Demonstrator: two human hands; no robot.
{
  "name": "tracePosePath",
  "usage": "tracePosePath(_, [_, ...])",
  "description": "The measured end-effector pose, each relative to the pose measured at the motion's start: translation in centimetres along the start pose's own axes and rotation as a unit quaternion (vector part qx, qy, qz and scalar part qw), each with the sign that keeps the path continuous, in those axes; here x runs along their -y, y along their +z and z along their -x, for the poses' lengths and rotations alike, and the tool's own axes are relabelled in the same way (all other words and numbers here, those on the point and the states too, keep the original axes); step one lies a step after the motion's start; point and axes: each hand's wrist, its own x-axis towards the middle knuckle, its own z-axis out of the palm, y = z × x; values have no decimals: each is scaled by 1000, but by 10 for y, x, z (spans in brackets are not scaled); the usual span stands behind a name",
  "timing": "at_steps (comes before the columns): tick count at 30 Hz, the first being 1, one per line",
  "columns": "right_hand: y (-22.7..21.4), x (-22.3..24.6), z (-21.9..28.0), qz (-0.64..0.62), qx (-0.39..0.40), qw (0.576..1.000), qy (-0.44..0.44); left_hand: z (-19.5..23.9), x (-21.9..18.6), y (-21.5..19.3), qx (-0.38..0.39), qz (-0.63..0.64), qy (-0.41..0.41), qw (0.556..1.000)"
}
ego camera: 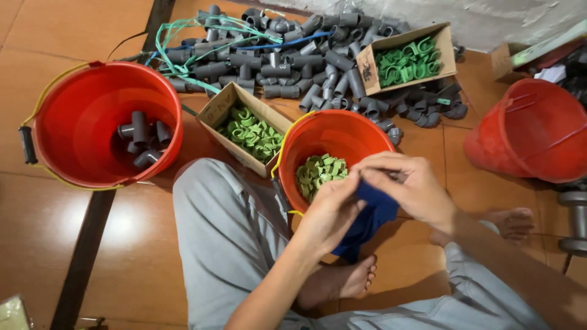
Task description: Cleaning small green plastic hardware components individually using a blue cloth while sitting on the floor.
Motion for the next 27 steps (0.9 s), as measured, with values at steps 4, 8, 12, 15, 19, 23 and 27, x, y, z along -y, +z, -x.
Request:
tracePosePath(4, [3,-6,3,-27,-19,999,28,-9,17,-16,27,-11,21,999])
tracePosePath(8, [5,-2,4,114,-51,992,9,-25,36,-38,21,-25,18,999])
tracePosePath(12, [-4,-11,4,357,-63,929,-68,-27,17,-35,-45,-74,52,995])
tracePosePath(15, [-25,-27,-5,366,-45,929,-17,-21,-36,-32,-91,-254,164,949])
tracePosePath(19, [-50,-70,-12,245,-13,964,101,-52,-98,-115,-203,-552,367,721])
tracePosePath(23, [-50,-63,-12,82,7,983,167,-122,-129,-223,-238,-752,298,537])
tracePosePath(27, [-39,-13,-13,74,28,974,211,-153,-132,-244,-271,-900,119,321])
